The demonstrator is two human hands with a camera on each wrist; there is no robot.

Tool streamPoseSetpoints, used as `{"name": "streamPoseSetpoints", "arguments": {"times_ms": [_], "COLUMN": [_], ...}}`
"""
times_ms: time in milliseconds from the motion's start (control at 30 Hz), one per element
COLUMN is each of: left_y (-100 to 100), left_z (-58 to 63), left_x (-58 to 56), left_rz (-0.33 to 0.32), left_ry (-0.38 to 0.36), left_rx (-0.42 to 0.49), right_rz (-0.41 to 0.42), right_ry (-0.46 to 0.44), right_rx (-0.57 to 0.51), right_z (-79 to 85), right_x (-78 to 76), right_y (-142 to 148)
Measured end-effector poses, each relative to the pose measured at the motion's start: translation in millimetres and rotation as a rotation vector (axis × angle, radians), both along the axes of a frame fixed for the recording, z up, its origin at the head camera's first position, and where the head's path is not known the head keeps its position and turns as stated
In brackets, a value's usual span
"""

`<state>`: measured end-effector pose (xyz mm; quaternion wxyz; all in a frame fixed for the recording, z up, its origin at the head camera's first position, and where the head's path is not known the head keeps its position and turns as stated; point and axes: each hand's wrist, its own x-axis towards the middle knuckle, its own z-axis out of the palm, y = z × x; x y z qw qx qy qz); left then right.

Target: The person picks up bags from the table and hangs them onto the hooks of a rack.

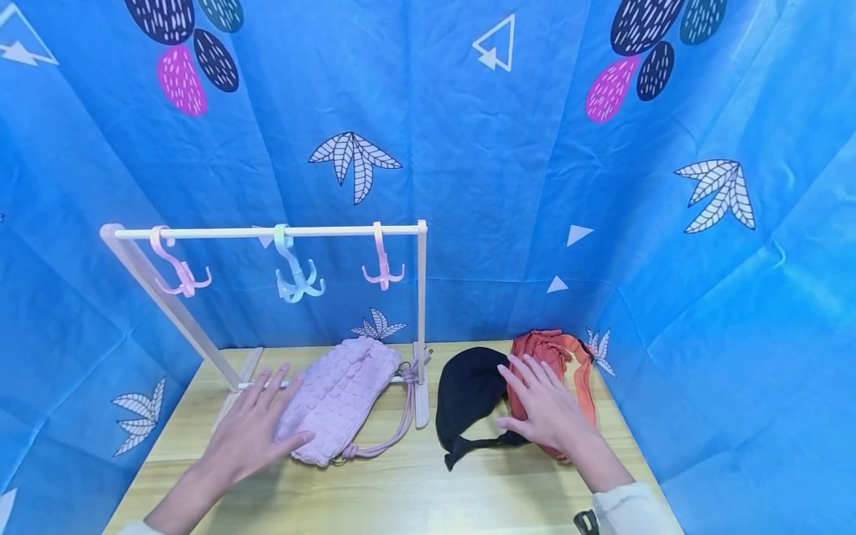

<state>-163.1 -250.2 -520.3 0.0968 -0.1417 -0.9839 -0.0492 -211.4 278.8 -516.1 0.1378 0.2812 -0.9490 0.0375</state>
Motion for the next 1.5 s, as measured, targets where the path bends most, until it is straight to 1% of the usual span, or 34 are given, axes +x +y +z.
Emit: {"name": "streamPoseSetpoints", "arguments": {"times_ms": [233,333,467,600,767,1000,1133,1300,1500], "left_y": [8.5,11.2,12.3,12.7,17.9,31.5,37.1,42.5,51.9], "left_z": [-9.6,-14.4,-21.4,-27.4,-33.1,-37.4,-39.7,-45.9,-53.4], "left_x": [-1.1,-0.3,1.2,1.0,-1.5,-2.4,-3.0,-3.8,-4.2], "left_rz": [-0.022,-0.021,-0.027,-0.040,-0.042,-0.023,-0.025,-0.039,-0.042], "left_ry": [0.019,0.030,0.072,0.108,0.110,0.074,0.082,0.107,0.076], "left_rx": [-0.002,0.010,0.031,0.044,0.052,0.063,0.069,0.069,0.105], "right_rz": [0.021,0.032,0.041,0.046,0.061,0.139,0.145,0.158,0.189], "right_ry": [0.017,0.004,-0.020,-0.019,-0.023,0.064,0.060,0.069,0.101], "right_rx": [0.012,0.013,0.020,0.032,0.020,-0.013,-0.005,-0.005,0.011], "right_z": [-11.6,-16.0,-20.3,-26.3,-33.9,-47.2,-53.9,-60.7,-64.0], "right_x": [-2.5,-4.1,-6.0,-8.8,-12.8,-20.1,-23.6,-26.5,-27.7], "right_y": [-4.2,-8.0,-15.2,-23.4,-34.0,-43.5,-49.4,-58.1,-68.4]}}
